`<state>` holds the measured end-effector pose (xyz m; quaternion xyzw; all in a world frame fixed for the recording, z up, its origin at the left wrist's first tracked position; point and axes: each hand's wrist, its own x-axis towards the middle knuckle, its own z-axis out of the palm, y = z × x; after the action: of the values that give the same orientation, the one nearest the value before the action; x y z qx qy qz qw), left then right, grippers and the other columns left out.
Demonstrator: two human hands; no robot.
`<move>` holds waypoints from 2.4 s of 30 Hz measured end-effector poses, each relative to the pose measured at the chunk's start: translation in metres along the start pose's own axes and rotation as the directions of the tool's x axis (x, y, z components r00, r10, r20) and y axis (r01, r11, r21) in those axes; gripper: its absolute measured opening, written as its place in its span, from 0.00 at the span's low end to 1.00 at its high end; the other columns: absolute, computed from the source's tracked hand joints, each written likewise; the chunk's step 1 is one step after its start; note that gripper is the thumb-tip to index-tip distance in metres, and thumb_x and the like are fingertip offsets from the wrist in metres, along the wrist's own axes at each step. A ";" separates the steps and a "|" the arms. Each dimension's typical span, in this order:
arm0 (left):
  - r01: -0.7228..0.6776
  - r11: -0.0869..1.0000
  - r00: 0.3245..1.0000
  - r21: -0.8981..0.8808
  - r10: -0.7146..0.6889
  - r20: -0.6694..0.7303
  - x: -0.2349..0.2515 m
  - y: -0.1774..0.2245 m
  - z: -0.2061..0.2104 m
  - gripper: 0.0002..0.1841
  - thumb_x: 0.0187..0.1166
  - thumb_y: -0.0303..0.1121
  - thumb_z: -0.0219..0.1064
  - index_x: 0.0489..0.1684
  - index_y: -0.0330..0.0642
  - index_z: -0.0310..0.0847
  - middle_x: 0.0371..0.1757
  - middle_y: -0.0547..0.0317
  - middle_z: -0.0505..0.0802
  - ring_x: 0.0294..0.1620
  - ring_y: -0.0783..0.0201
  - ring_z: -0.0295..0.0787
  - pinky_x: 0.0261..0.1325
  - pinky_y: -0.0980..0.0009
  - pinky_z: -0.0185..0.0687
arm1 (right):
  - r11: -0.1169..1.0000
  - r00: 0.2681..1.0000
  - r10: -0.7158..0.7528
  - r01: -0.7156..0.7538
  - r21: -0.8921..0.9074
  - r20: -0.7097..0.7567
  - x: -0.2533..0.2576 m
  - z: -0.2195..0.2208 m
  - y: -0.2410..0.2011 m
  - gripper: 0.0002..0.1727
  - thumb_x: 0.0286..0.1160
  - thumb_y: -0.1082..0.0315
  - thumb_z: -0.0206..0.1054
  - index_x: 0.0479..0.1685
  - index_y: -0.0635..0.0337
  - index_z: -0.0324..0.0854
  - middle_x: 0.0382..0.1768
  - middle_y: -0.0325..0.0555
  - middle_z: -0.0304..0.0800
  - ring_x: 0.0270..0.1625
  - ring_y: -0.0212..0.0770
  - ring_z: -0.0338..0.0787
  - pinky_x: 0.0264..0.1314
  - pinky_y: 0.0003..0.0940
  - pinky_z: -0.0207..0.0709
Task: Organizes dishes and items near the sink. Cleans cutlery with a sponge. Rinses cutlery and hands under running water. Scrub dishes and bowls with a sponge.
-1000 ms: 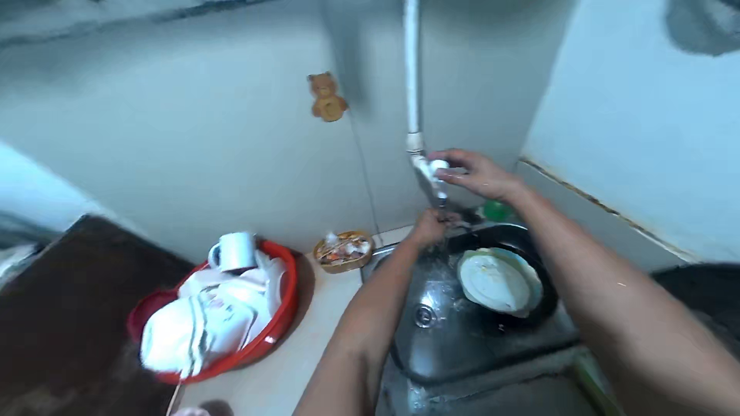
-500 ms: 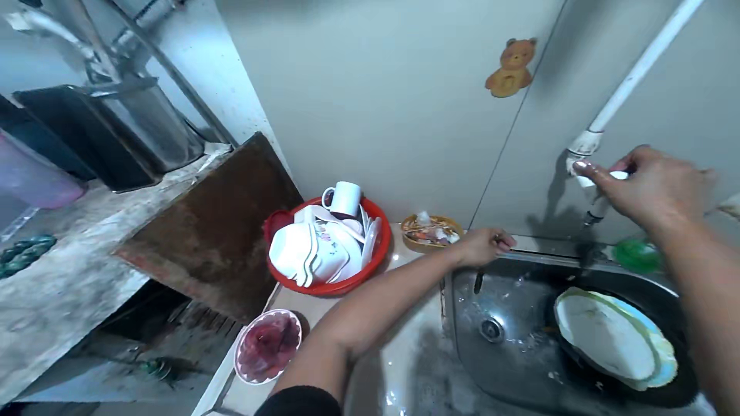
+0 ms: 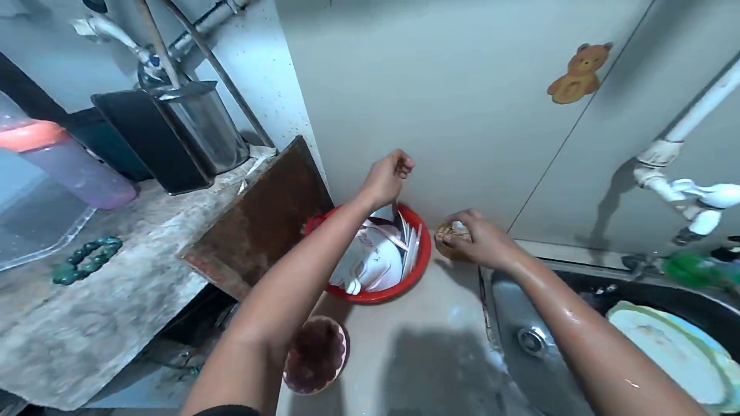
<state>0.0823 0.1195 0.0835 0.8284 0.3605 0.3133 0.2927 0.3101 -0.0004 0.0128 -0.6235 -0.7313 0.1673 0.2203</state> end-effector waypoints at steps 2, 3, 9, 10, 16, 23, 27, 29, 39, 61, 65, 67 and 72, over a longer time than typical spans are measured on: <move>-0.045 0.998 0.999 0.046 0.046 -0.012 -0.016 -0.025 -0.008 0.18 0.83 0.14 0.48 0.65 0.30 0.77 0.61 0.42 0.89 0.63 0.53 0.88 0.71 0.54 0.82 | 1.000 1.000 0.000 0.000 0.015 -0.012 0.006 0.018 -0.006 0.24 0.81 0.57 0.71 0.73 0.58 0.80 0.71 0.59 0.81 0.68 0.60 0.85 0.70 0.63 0.78; -0.097 0.993 0.995 0.066 0.096 0.020 -0.024 -0.037 -0.008 0.18 0.83 0.15 0.48 0.64 0.30 0.78 0.60 0.42 0.90 0.62 0.52 0.89 0.70 0.53 0.82 | 1.000 1.000 0.003 -0.003 0.023 -0.015 0.006 0.026 -0.008 0.24 0.82 0.58 0.70 0.74 0.57 0.79 0.70 0.59 0.81 0.66 0.59 0.86 0.69 0.63 0.79; -0.289 0.948 0.942 0.136 0.256 0.219 -0.046 -0.084 0.003 0.17 0.79 0.12 0.52 0.58 0.33 0.82 0.59 0.43 0.90 0.62 0.49 0.88 0.68 0.49 0.81 | 0.998 0.998 -0.020 0.023 0.063 -0.055 -0.015 0.056 0.011 0.23 0.81 0.61 0.71 0.73 0.55 0.81 0.66 0.55 0.84 0.63 0.54 0.88 0.68 0.60 0.81; -0.309 0.943 0.935 0.125 0.278 0.219 -0.044 -0.090 0.003 0.17 0.79 0.12 0.52 0.58 0.33 0.82 0.60 0.43 0.90 0.62 0.50 0.88 0.69 0.50 0.81 | 0.997 0.998 -0.015 0.018 0.069 -0.054 -0.021 0.058 0.015 0.22 0.81 0.61 0.70 0.73 0.55 0.81 0.67 0.55 0.85 0.66 0.53 0.88 0.71 0.59 0.80; -0.356 0.925 0.913 0.134 0.314 0.260 -0.040 -0.111 0.004 0.16 0.82 0.15 0.52 0.55 0.35 0.85 0.62 0.47 0.91 0.68 0.53 0.86 0.76 0.52 0.77 | 0.992 0.997 0.077 -0.075 0.097 -0.013 -0.060 0.064 0.036 0.17 0.83 0.61 0.68 0.68 0.51 0.85 0.65 0.49 0.87 0.62 0.49 0.89 0.66 0.54 0.84; -0.238 0.873 0.955 0.425 0.130 0.267 -0.041 -0.116 0.005 0.13 0.84 0.25 0.61 0.63 0.42 0.84 0.63 0.42 0.86 0.71 0.41 0.79 0.74 0.43 0.76 | 0.978 0.985 0.162 -0.151 0.144 -0.065 -0.057 0.063 0.036 0.23 0.82 0.63 0.69 0.75 0.57 0.79 0.70 0.51 0.85 0.69 0.49 0.87 0.75 0.52 0.79; -0.284 0.844 0.947 0.454 0.173 0.271 -0.056 -0.107 -0.003 0.14 0.81 0.23 0.64 0.61 0.46 0.86 0.60 0.47 0.87 0.67 0.46 0.82 0.71 0.49 0.81 | 0.961 0.970 0.186 -0.147 0.235 -0.154 0.018 0.062 -0.006 0.33 0.83 0.56 0.69 0.84 0.58 0.68 0.66 0.59 0.87 0.66 0.57 0.89 0.71 0.61 0.80; -0.267 0.852 0.957 0.450 0.179 0.230 -0.067 -0.098 -0.014 0.15 0.82 0.22 0.62 0.62 0.47 0.86 0.62 0.49 0.86 0.68 0.49 0.82 0.71 0.50 0.82 | 0.932 0.954 0.257 -0.203 0.301 -0.154 0.068 0.067 -0.029 0.42 0.80 0.47 0.70 0.88 0.58 0.62 0.65 0.64 0.87 0.66 0.64 0.89 0.69 0.68 0.79; 0.126 0.933 0.937 0.338 0.000 -0.348 -0.091 -0.076 -0.079 0.16 0.89 0.27 0.54 0.68 0.44 0.82 0.65 0.44 0.85 0.64 0.48 0.85 0.65 0.46 0.83 | 0.792 0.806 0.588 -0.556 0.252 -0.069 0.200 0.122 -0.067 0.68 0.55 0.26 0.75 0.90 0.66 0.51 0.67 0.66 0.85 0.73 0.63 0.84 0.80 0.69 0.64; 0.399 0.915 0.867 -0.061 -0.398 -0.300 -0.018 -0.119 -0.038 0.18 0.91 0.27 0.50 0.74 0.34 0.74 0.65 0.37 0.87 0.61 0.44 0.89 0.66 0.44 0.84 | 0.492 0.551 0.781 -0.252 0.833 -0.294 0.143 0.095 -0.007 0.50 0.68 0.37 0.73 0.85 0.58 0.60 0.58 0.65 0.87 0.62 0.62 0.88 0.63 0.64 0.78; 0.389 0.914 0.911 0.114 -0.363 -0.194 -0.023 -0.120 -0.028 0.16 0.91 0.25 0.51 0.70 0.35 0.78 0.62 0.38 0.89 0.63 0.43 0.88 0.69 0.43 0.80 | 0.500 0.547 0.771 -0.202 0.842 -0.327 0.134 0.095 0.001 0.49 0.68 0.38 0.73 0.84 0.59 0.60 0.57 0.65 0.87 0.61 0.61 0.88 0.63 0.63 0.79; 0.395 0.904 0.911 0.162 -0.362 -0.197 -0.022 -0.108 -0.029 0.16 0.91 0.25 0.51 0.69 0.34 0.79 0.61 0.38 0.89 0.63 0.42 0.87 0.69 0.42 0.79 | 0.527 0.562 0.752 -0.199 0.826 -0.345 0.129 0.093 0.001 0.49 0.70 0.39 0.72 0.85 0.60 0.59 0.58 0.65 0.88 0.62 0.60 0.88 0.64 0.63 0.79; 0.580 0.795 0.808 0.178 -0.535 -0.245 -0.003 -0.102 -0.030 0.16 0.85 0.25 0.57 0.67 0.34 0.81 0.60 0.34 0.89 0.63 0.37 0.86 0.66 0.37 0.79 | 0.513 0.566 0.750 -0.171 0.841 -0.342 0.126 0.094 0.001 0.48 0.69 0.39 0.72 0.84 0.58 0.59 0.57 0.63 0.88 0.61 0.58 0.89 0.63 0.61 0.80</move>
<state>0.0161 0.1828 0.0288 0.6818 0.6502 0.2401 0.2338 0.2455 0.1271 -0.0530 -0.6789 -0.2496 0.2609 0.6393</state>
